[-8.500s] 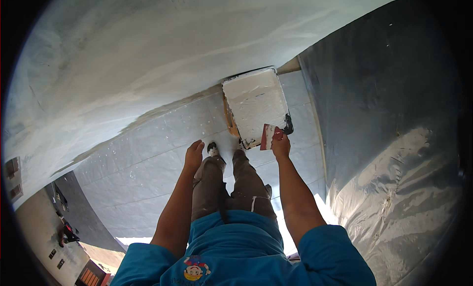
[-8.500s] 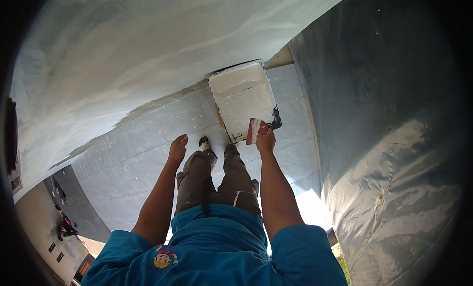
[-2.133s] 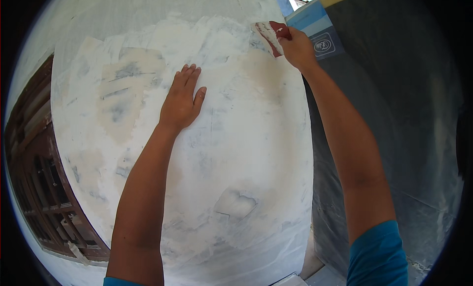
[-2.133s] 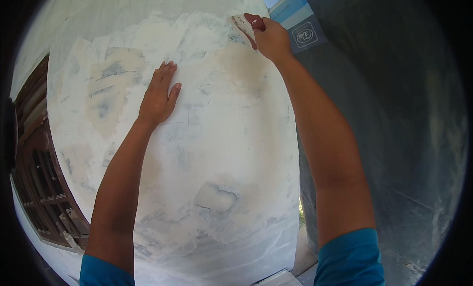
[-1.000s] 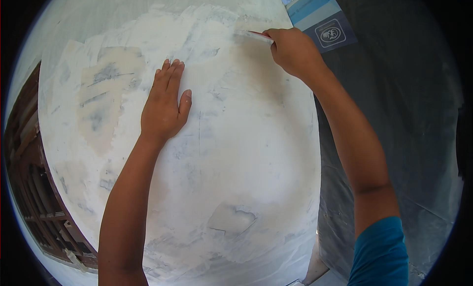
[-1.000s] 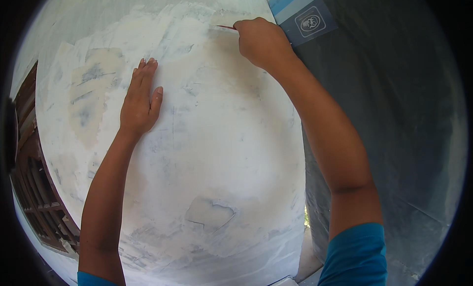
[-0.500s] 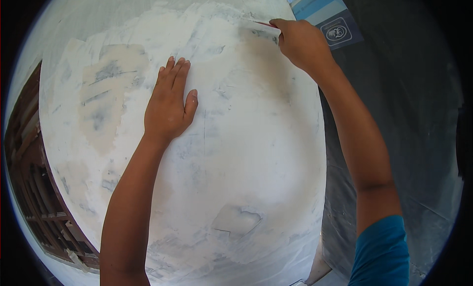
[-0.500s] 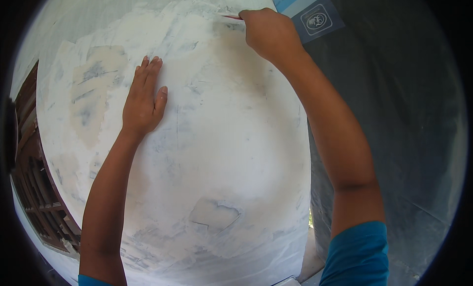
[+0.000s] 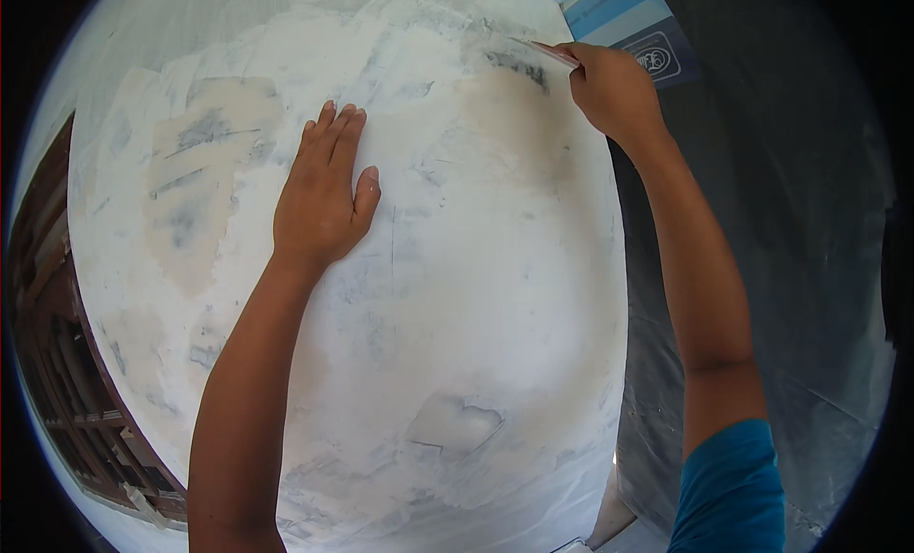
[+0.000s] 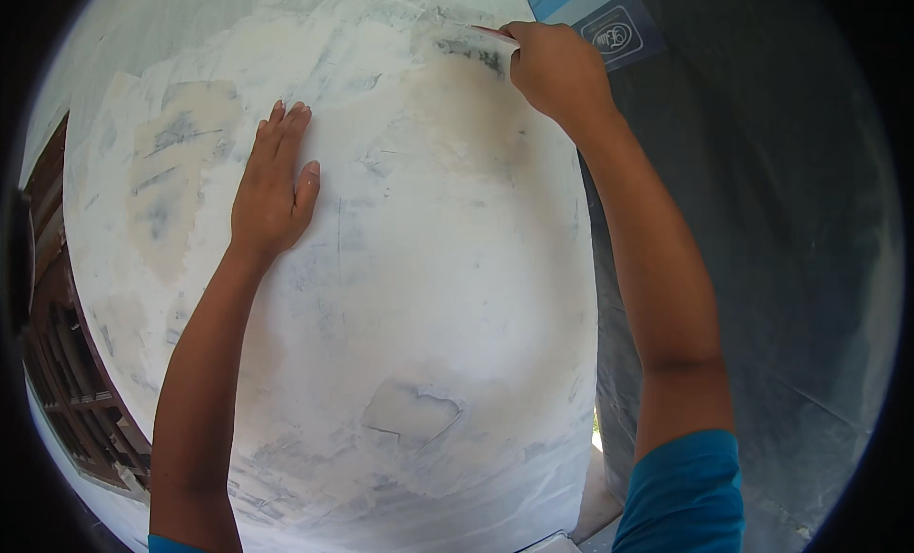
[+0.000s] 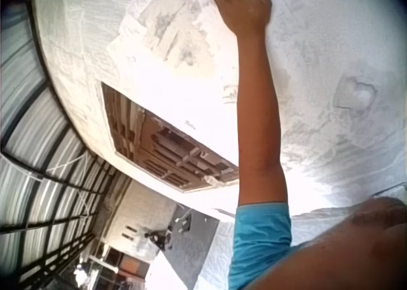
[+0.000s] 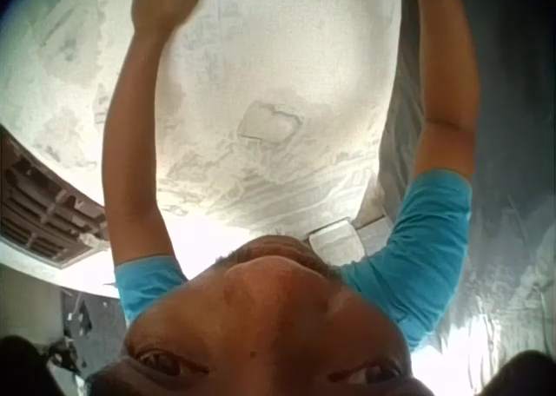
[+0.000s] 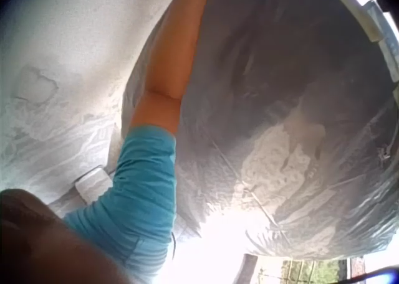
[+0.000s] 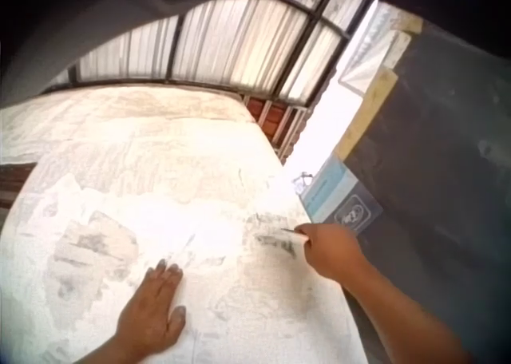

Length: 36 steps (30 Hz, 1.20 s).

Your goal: Apply wall putty to a wall using a putty knife/spatula.

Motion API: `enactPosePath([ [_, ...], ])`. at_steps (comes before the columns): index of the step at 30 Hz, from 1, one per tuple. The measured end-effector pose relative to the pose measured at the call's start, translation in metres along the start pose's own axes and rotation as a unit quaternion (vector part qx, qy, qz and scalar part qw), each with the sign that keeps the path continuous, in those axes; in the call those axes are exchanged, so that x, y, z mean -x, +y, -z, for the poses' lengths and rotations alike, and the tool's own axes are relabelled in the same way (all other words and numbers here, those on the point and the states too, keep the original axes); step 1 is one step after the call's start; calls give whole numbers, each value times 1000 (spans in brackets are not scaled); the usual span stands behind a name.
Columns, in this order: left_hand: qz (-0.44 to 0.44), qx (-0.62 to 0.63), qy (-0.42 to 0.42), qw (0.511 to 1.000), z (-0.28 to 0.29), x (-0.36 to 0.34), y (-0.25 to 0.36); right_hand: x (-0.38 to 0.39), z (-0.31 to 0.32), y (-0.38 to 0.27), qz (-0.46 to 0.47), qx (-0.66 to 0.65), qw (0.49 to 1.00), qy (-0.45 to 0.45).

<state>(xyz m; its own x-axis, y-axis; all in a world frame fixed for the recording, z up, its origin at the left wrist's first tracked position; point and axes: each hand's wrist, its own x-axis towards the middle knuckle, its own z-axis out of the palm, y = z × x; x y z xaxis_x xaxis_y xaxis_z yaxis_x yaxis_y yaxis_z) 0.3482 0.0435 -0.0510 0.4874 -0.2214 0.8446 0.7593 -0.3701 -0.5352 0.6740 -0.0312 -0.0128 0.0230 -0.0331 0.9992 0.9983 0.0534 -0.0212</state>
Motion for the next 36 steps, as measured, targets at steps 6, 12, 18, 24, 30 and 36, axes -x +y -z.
enactPosePath([
  [6, -12, 12, 9, 1000, -5, -3, 4, 22, -59, 22, 40, 27, 998, -34],
  [12, 2, -14, -1, 1000, -1, 6, -8, 92, -15, -40, 67, -7, 994, -81],
  [18, -16, 9, 10, 1000, -7, -4, 4, -9, -22, 16, -15, 57, 998, 19],
  [24, -12, -1, 10, 1000, -4, -1, -1, 86, -68, -43, 102, 72, 992, -17],
  [30, -2, -15, 5, 1000, -3, 5, -8, 131, 24, -94, 48, -38, 970, -236],
  [36, -12, -7, 8, 1000, -7, -3, 5, -15, -17, -16, 19, 79, 992, 93],
])
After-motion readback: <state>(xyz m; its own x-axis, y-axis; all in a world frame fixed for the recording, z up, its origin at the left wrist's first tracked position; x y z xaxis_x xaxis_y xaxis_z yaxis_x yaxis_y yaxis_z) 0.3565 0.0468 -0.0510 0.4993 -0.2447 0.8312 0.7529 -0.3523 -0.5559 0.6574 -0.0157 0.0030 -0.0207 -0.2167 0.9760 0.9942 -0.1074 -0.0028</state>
